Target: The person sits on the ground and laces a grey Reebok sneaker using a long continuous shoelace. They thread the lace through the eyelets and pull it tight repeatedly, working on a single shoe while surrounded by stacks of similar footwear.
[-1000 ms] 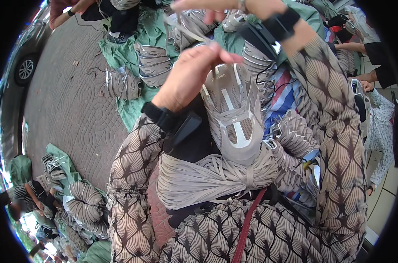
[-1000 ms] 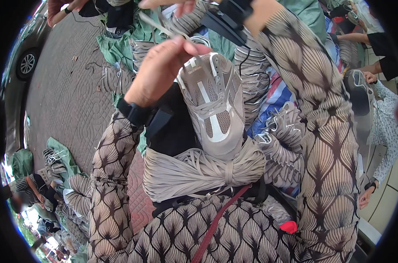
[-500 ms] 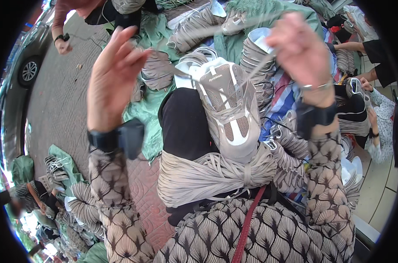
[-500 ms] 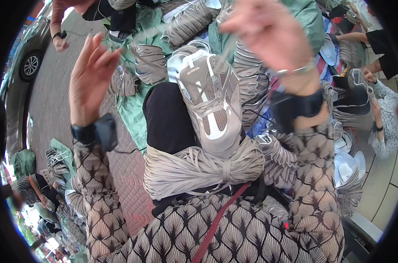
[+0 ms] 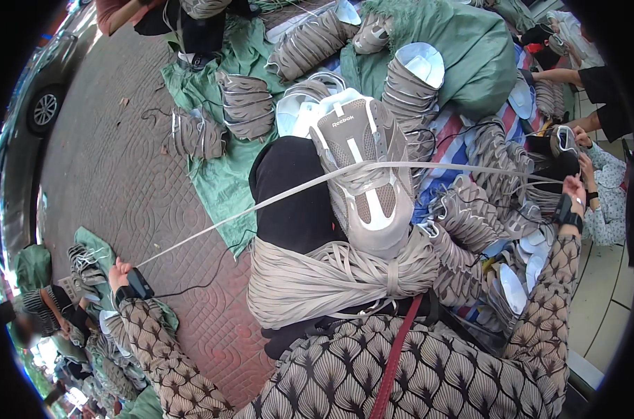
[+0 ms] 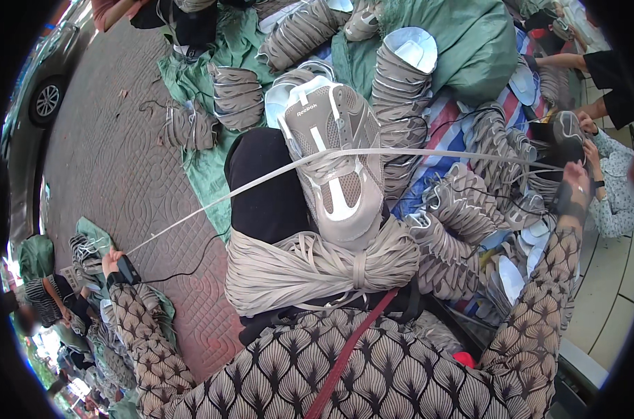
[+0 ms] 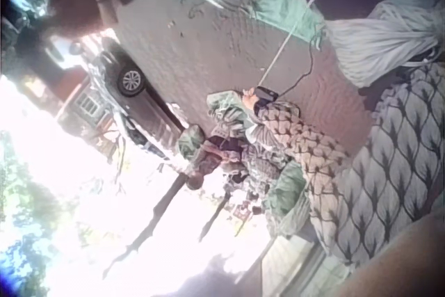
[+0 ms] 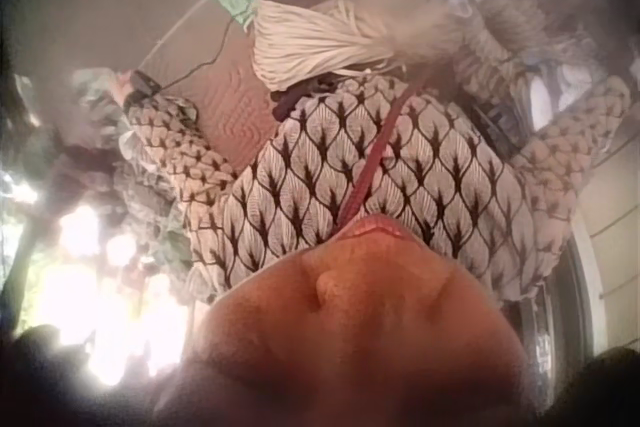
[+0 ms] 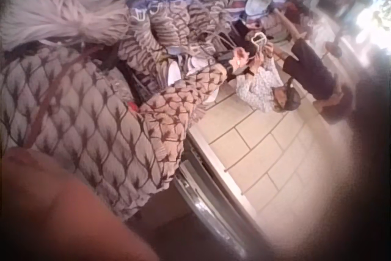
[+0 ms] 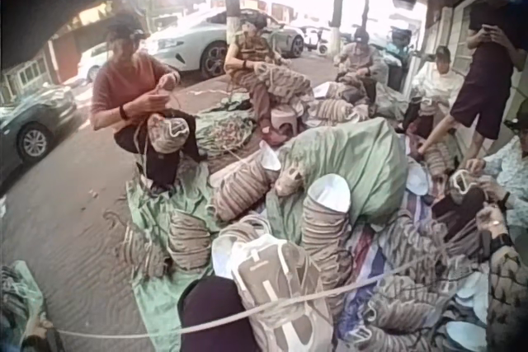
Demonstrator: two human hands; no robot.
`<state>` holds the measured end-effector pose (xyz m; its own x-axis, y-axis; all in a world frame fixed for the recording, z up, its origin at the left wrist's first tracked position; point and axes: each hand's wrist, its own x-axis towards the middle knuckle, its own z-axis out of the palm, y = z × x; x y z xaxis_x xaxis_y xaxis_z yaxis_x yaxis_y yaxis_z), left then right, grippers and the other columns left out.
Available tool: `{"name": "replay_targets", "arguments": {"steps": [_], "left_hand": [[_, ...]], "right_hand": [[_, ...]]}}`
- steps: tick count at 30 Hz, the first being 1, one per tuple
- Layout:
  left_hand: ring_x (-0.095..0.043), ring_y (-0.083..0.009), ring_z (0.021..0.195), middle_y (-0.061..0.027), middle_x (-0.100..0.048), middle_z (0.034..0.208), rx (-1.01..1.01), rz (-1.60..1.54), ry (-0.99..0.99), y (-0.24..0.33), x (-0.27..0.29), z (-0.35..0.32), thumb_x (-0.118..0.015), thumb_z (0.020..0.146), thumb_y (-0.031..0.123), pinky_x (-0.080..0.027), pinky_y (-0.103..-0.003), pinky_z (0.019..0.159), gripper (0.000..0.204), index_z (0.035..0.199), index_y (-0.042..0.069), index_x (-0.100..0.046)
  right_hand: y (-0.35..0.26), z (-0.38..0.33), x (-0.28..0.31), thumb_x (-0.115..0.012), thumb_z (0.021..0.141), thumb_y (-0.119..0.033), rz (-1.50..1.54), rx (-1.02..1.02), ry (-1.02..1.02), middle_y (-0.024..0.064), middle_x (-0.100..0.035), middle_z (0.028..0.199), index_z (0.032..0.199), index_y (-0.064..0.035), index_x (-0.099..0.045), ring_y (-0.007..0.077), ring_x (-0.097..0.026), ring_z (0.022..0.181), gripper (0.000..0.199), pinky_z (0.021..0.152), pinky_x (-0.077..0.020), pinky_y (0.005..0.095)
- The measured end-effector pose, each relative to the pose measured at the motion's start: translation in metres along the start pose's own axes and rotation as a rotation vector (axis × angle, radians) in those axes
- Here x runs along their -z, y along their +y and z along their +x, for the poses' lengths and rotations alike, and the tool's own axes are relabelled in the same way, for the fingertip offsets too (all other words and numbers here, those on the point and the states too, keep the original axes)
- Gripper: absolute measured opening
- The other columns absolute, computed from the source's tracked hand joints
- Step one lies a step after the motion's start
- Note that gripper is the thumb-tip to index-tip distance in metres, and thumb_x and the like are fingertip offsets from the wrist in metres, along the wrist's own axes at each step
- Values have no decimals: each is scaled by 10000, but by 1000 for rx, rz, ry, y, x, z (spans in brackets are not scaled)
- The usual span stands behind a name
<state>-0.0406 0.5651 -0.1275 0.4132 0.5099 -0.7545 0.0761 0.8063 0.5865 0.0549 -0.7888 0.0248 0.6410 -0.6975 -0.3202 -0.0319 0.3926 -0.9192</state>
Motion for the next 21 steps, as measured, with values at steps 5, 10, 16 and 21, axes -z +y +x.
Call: {"name": "replay_targets", "arguments": {"steps": [5,10,16,21], "left_hand": [[-351,-109,525,48,-424,704,-127,447,-89,-80,-79,-36,-564,996,203,-357,-290,561,154,904,80,-568],[-440,-30,543,30,-584,811,-121,671,-672,-208,-229,-149,-607,971,165,-341,-189,469,219,1131,16,-615],[-457,-13,592,75,-529,685,-451,1213,-1088,-304,-303,-256,-620,965,168,-350,-194,519,135,911,45,-640],[-551,-131,572,-22,-609,685,-958,1445,-1054,-330,-307,-280,-675,892,175,-426,-305,543,143,911,33,-682]], "right_hand": [[74,-90,-113,-640,942,-154,-233,93,-277,2,-620,945,1212,2,-614,56,-539,768,312,636,-439,191],[157,-246,-292,-639,932,-141,-690,104,-812,-67,-609,864,1107,-30,-694,-1,-437,693,214,600,-370,177],[210,-336,-380,-692,886,-171,-960,221,-1122,-18,-677,783,903,4,-715,45,-583,720,177,651,-463,222],[224,-348,-389,-713,842,-177,-1013,436,-1133,40,-675,714,902,-16,-713,86,-601,652,172,621,-475,264]]}}
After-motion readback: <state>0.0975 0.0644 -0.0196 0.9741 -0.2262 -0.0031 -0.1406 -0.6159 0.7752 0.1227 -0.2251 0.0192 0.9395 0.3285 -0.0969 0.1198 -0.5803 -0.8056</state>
